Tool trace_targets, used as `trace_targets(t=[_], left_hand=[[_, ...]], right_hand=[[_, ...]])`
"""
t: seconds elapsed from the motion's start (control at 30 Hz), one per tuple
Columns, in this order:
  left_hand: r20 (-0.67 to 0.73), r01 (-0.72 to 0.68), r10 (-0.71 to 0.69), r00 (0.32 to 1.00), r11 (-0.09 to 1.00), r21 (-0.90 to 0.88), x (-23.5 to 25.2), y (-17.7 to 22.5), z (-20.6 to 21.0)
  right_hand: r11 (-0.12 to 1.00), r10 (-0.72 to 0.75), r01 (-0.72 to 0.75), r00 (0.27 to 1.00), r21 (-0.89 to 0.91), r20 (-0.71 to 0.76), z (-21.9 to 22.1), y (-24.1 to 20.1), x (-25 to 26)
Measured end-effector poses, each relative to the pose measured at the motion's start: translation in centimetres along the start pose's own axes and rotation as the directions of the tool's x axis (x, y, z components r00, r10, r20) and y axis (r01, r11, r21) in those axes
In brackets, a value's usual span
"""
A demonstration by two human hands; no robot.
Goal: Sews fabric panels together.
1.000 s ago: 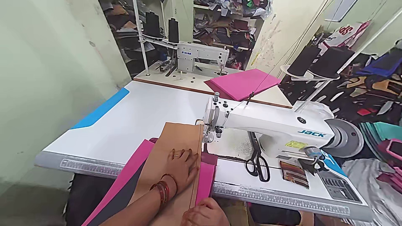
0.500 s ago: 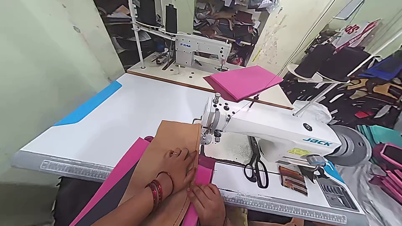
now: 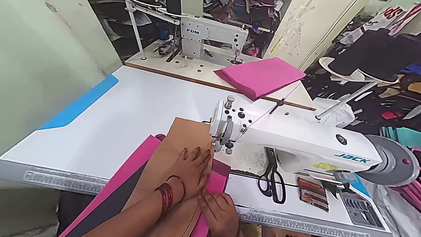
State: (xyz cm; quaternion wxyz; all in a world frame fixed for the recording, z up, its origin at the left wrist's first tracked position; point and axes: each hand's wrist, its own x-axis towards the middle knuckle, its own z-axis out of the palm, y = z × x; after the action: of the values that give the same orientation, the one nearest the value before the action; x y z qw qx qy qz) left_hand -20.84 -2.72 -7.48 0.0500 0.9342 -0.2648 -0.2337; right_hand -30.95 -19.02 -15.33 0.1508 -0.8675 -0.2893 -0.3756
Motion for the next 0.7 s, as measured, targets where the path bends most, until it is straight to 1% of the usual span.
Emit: trace_targets(t=[0.07,0.17,0.27,0.37,0.7], left_hand=[[-0.021,-0.011,0.010,1.000,1.000,-0.023,0.09,-0.11,0.14],[-0.004,-0.013,0.013,1.000,1.000,-0.025,0.15,-0.11,-0.09],[-0.021,-0.036,0.036,0.999,0.999,-0.023,0.31,-0.24,-0.01],[0.008,-0.039,0.039,0.999,0.999,-0.017,0.45,-0.26,-0.38],[0.013,-0.058,0.058,0.998,0.998,-0.028,0.82,-0.52,-0.65]], right_hand=[[1.000,0.002,-0.002,1.000,0.004,0.007,-0.04,0.04,0.05],[1.000,0.000,-0.001,1.000,0.015,0.010,0.00,0.07,0.06],[1.000,0.004,-0.004,1.000,0.017,0.013,0.06,0.15,0.05],[1.000,0.017,-0.017,1.000,0.012,0.017,0.15,0.12,0.07],[0.999,0.050,-0.050,0.999,-0.017,0.000,0.50,-0.19,-0.05]])
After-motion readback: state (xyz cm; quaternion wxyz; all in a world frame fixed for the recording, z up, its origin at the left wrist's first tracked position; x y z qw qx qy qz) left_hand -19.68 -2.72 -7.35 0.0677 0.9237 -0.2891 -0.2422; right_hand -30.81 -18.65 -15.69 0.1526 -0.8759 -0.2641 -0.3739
